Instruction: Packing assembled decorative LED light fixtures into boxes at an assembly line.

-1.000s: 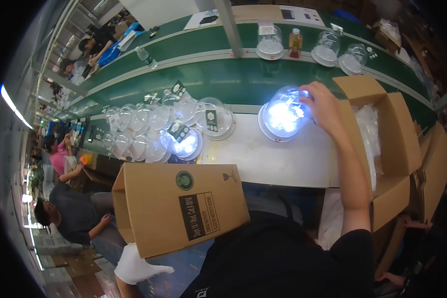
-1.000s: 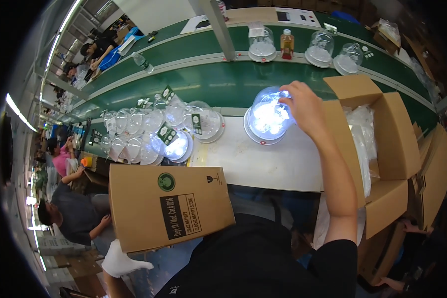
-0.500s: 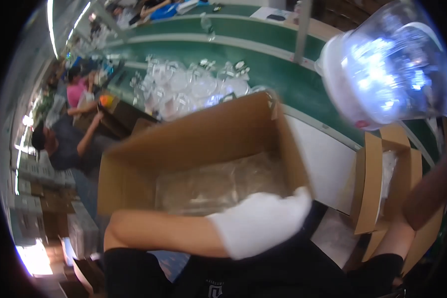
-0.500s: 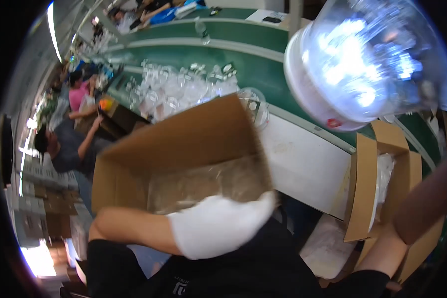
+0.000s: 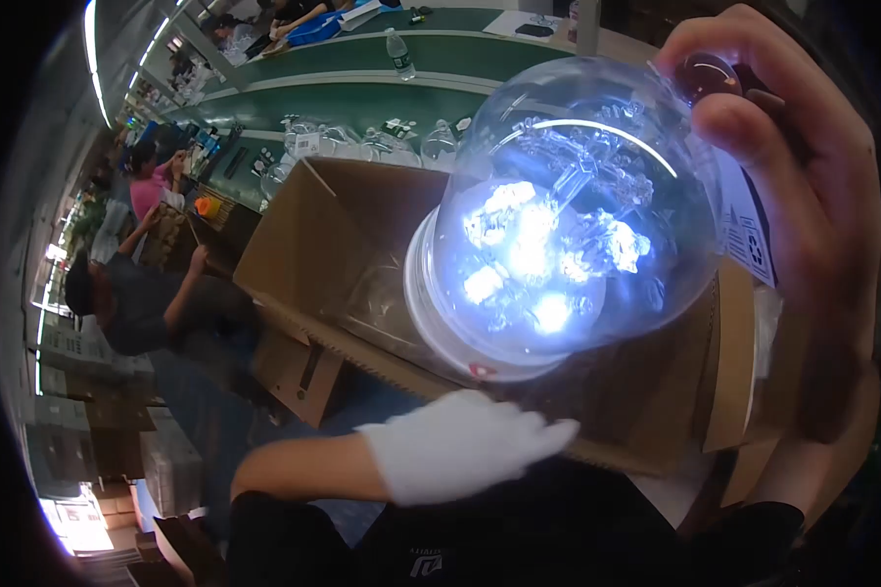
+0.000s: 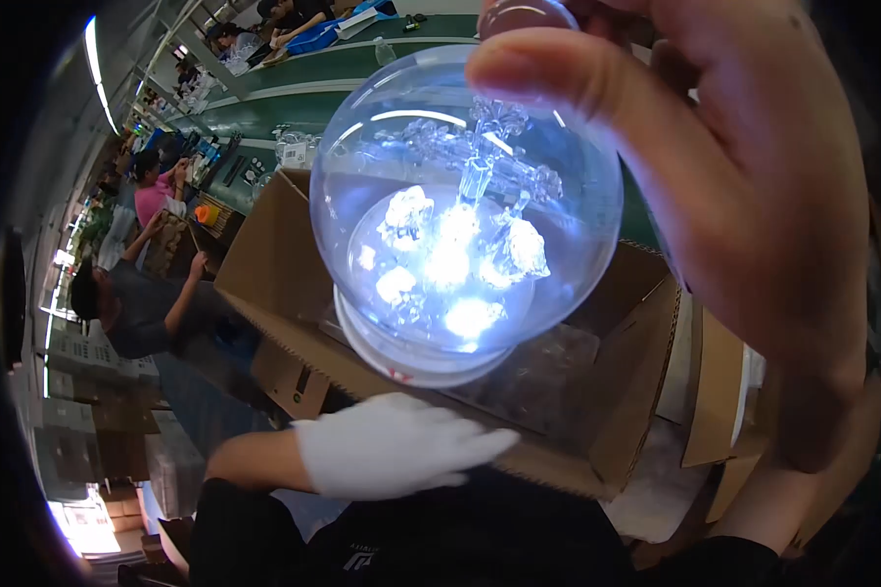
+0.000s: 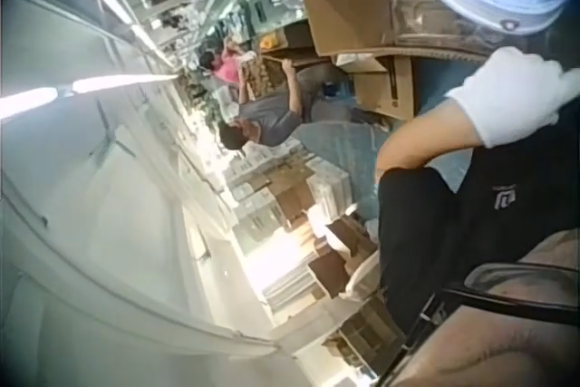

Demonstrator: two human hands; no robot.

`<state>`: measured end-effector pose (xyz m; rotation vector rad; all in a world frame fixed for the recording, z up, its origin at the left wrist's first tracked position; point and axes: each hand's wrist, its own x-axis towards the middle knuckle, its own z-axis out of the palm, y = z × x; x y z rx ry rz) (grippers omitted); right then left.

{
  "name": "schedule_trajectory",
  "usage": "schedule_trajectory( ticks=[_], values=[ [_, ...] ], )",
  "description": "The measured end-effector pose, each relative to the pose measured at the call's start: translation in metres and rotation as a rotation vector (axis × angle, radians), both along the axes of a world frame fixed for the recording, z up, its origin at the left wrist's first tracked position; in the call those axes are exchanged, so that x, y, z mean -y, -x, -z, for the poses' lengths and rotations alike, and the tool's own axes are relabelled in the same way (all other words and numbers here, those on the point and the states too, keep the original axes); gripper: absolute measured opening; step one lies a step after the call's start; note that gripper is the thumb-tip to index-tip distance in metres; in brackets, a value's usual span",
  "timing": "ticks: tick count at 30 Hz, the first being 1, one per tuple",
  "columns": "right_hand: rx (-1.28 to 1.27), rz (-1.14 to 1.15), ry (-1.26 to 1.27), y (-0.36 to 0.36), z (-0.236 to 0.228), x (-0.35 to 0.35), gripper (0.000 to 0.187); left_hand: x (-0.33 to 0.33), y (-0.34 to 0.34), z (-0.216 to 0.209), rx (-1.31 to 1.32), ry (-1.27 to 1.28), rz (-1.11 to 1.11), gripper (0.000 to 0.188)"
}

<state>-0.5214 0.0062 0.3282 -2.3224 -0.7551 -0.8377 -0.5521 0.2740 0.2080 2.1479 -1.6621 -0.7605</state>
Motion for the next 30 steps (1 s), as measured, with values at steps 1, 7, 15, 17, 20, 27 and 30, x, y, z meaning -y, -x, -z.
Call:
schedule_trajectory(
  ticks=[1,7,15,17,20,27,30],
  values=[
    [-0.020,0.015,0.003,-0.002,-0.002,0.012,0.036,-0.024,-0.003,-0.010,0.017,0.015,-0.019,0.050],
    [-0.052,-0.085,0.027,-0.008,0.012,-0.003,0.037,-0.075,-0.053,-0.012,0.397,-0.173,-0.072,0.013],
    [-0.227,-0.123,0.145,-0.019,0.033,-0.046,0.026,-0.012,-0.006,0.018,0.379,0.334,0.051,0.012],
    [-0.258,-0.159,0.129,-0.028,0.053,-0.052,0.028,0.011,0.009,0.030,0.340,0.402,0.044,0.013],
    [-0.255,-0.200,0.281,-0.037,0.089,-0.062,0.026,0.029,0.016,0.035,0.410,0.437,-0.007,0.016],
    [-0.443,-0.232,0.302,-0.061,0.174,-0.078,0.023,0.029,0.017,0.036,0.254,0.493,0.069,0.036],
    [-0.512,-0.282,0.302,-0.067,0.187,-0.093,0.023,-0.006,-0.029,-0.010,0.148,0.365,0.188,0.030]
  ],
)
